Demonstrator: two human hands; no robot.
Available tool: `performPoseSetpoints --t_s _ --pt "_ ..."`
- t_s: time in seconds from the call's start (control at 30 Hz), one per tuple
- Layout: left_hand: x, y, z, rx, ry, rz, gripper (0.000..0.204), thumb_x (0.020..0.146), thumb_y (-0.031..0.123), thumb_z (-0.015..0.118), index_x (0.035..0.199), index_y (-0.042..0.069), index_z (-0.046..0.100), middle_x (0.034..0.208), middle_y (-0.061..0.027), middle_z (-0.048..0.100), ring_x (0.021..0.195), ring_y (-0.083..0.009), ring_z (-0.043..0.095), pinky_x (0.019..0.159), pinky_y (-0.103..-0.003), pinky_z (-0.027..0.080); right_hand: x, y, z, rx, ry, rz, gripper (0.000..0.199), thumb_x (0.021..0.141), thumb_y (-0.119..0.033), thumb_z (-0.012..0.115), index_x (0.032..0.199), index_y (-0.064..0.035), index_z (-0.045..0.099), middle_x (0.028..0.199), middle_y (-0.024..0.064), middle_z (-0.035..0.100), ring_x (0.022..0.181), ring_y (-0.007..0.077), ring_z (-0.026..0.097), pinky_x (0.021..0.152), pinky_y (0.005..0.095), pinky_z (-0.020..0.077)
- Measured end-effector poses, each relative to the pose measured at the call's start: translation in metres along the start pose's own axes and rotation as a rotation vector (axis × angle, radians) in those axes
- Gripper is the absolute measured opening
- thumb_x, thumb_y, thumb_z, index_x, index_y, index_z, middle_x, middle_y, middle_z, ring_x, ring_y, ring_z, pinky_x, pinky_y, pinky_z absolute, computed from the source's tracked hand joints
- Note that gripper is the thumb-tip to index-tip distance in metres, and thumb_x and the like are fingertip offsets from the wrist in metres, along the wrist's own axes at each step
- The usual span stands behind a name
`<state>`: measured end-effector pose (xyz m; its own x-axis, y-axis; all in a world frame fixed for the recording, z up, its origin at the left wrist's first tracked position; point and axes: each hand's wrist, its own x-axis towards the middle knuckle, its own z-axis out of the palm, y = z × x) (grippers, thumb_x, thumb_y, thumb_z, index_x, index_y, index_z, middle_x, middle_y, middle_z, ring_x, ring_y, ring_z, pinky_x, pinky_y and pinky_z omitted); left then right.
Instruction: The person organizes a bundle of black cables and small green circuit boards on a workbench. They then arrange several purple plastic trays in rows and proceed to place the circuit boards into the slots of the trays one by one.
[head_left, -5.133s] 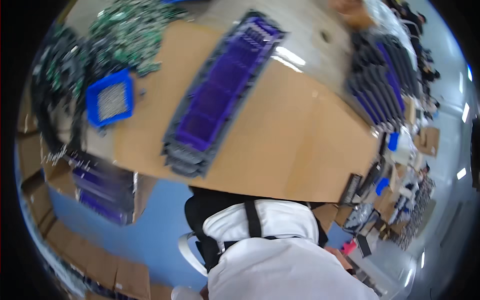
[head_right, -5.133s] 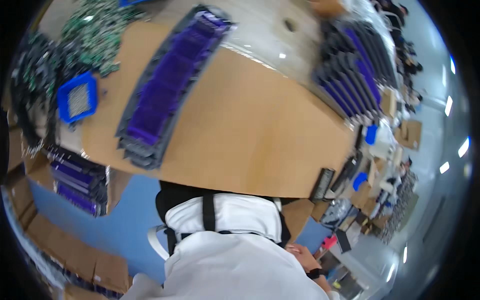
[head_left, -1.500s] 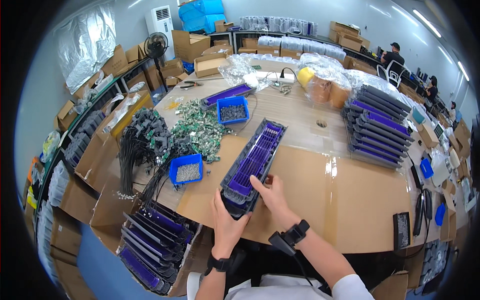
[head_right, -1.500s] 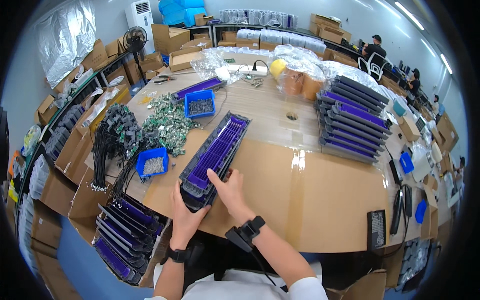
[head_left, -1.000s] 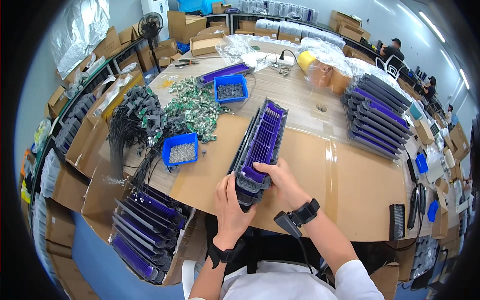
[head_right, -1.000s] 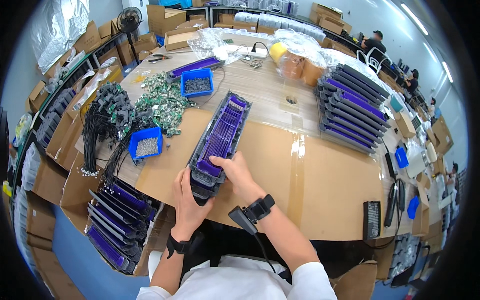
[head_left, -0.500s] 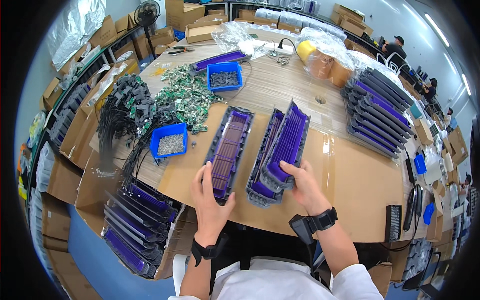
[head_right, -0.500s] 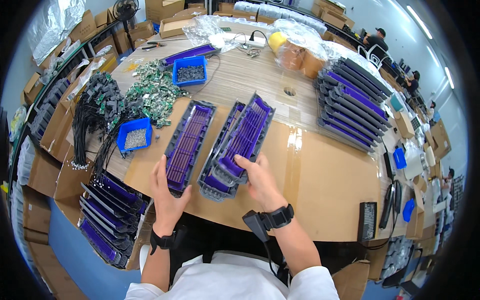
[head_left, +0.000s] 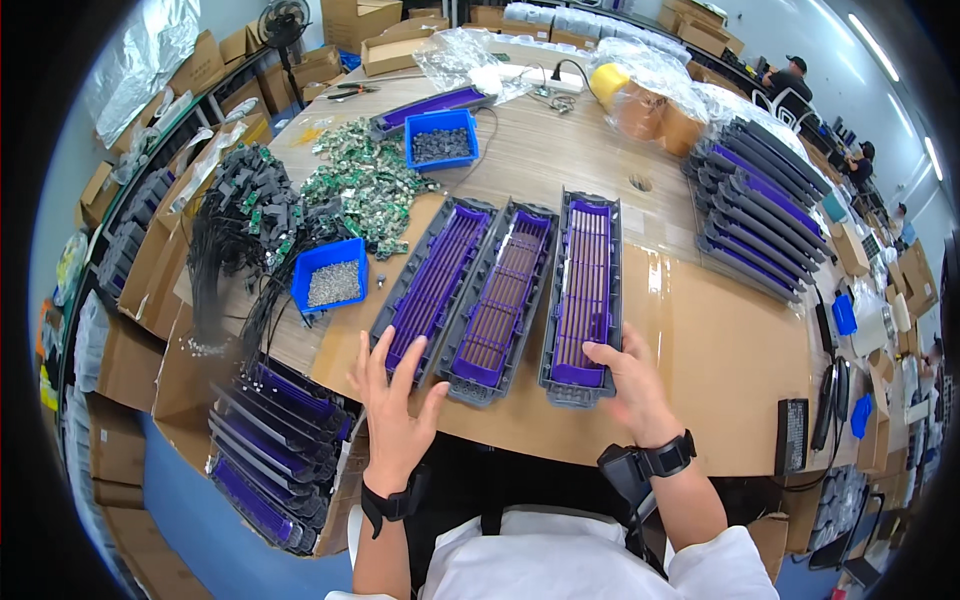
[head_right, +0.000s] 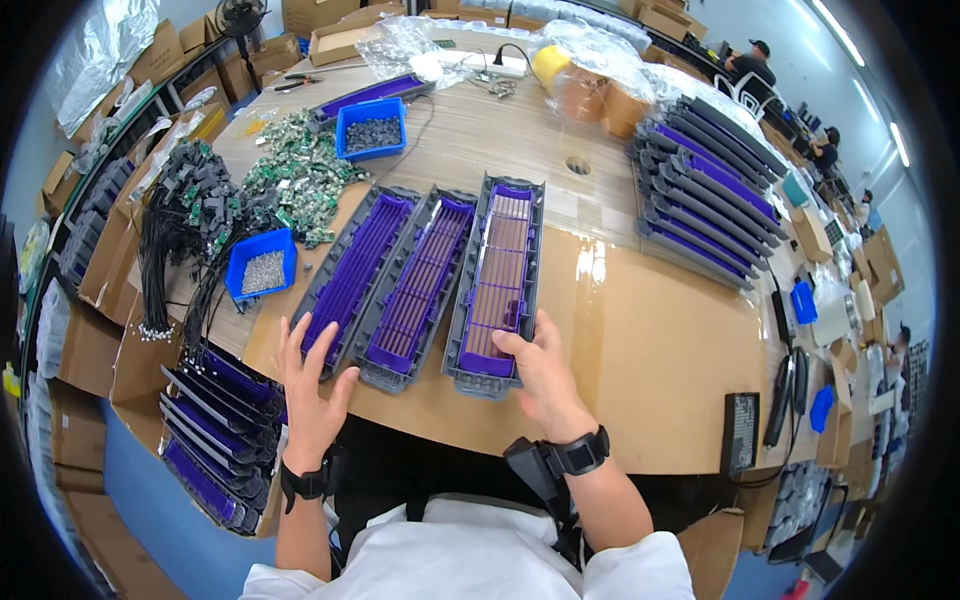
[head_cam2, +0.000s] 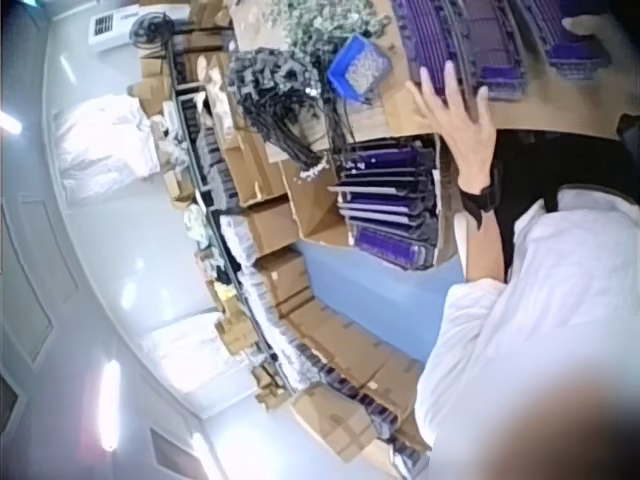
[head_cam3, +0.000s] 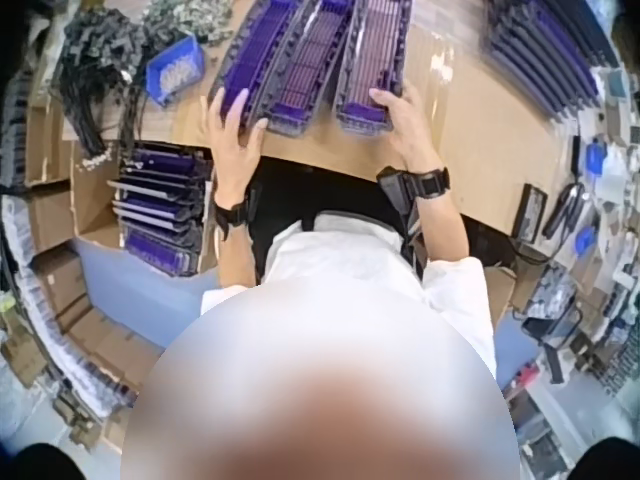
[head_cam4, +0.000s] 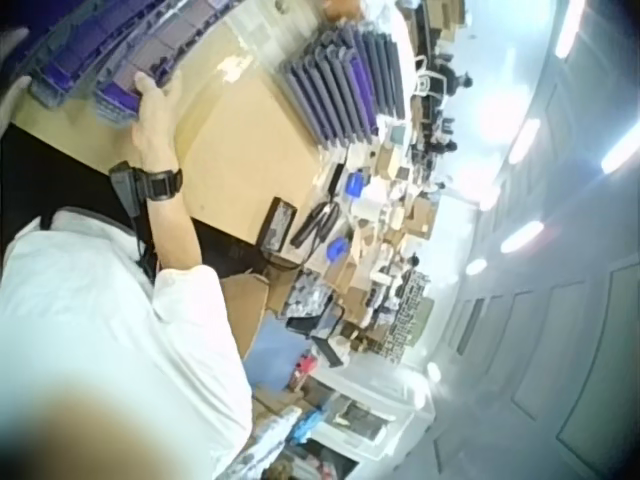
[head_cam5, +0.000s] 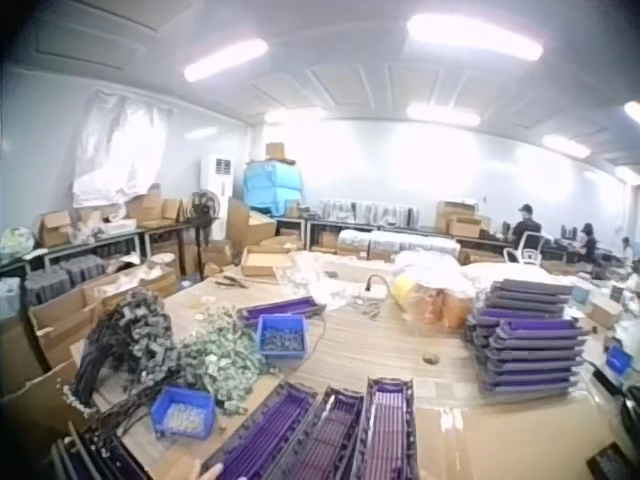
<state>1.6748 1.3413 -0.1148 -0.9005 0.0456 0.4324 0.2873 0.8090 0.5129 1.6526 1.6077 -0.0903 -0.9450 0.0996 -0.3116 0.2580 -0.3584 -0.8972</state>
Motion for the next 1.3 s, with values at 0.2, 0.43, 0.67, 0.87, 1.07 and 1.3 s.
performPoseSetpoints --t_s 0.2,0.43,0.67,0.87,1.07,1.3 --pt "-0.002 0.023 0.016 0.073 -0.166 0.035 0.054 0.072 0.032 0.080 0.122 0.020 0.063 0.147 -0.0126 0.037 0.141 -0.0395 0.023 0.106 -0.069 0.015 -0.003 0.014 0.005 -0.184 -0.054 -0.173 0.050 0.087 0.002 0.060 0.134 0.0005 0.042 0.121 0.0154 0.056 0.111 0.0214 0.055 0.098 0.0350 0.0438" --pt "-0.007 0.021 0.025 0.095 -0.096 0.038 0.051 0.068 0.036 0.082 0.110 0.015 0.062 0.139 -0.0142 0.043 0.135 -0.0386 0.033 0.106 -0.066 0.019 -0.011 0.019 -0.019 -0.650 -0.083 -0.243 0.061 0.083 0.005 0.061 0.139 0.0039 0.037 0.102 0.0143 0.055 0.082 0.0211 0.058 0.077 0.0328 0.0500" --pt "-0.007 0.026 0.022 0.053 -0.043 0.065 0.054 0.070 0.032 0.082 0.117 0.015 0.061 0.140 -0.0147 0.041 0.138 -0.0415 0.027 0.104 -0.065 0.021 -0.025 0.047 -0.015 -0.350 -0.152 -0.344 0.068 0.087 0.002 0.060 0.147 -0.0004 0.031 0.114 0.0110 0.055 0.088 0.0143 0.056 0.078 0.0298 0.0495" --pt "-0.024 -0.033 -0.032 -0.104 0.325 0.002 0.021 0.076 0.010 0.074 0.096 0.006 0.068 0.106 -0.0123 0.066 0.116 -0.0350 0.055 0.099 -0.045 0.039 -0.073 0.025 -0.018 -0.830 0.014 -0.455 0.063 0.087 -0.003 0.062 0.145 -0.0066 0.039 0.129 0.0107 0.047 0.104 0.0192 0.052 0.085 0.0299 0.0461" --pt "-0.092 -0.197 -0.131 -0.198 0.457 -0.770 0.038 0.084 0.021 0.072 0.110 -0.005 0.064 0.103 -0.0157 0.069 0.097 -0.0229 0.064 0.088 -0.035 0.049 -0.098 0.006 -0.051 -0.932 0.018 -0.476 0.052 0.088 -0.003 0.059 0.138 -0.0043 0.047 0.128 0.0096 0.046 0.105 0.0194 0.051 0.088 0.0314 0.0439" --pt "-0.169 -0.282 -0.151 0.146 0.134 -1.264 0.067 0.072 0.057 0.075 0.079 -0.009 0.069 0.072 -0.0169 0.067 0.072 -0.0248 0.065 0.069 -0.038 0.049 -0.095 -0.001 -0.047 -0.979 -0.024 -0.513 0.047 0.089 0.001 0.054 0.136 -0.0031 0.050 0.127 0.0087 0.046 0.105 0.0177 0.051 0.087 0.0287 0.0444"
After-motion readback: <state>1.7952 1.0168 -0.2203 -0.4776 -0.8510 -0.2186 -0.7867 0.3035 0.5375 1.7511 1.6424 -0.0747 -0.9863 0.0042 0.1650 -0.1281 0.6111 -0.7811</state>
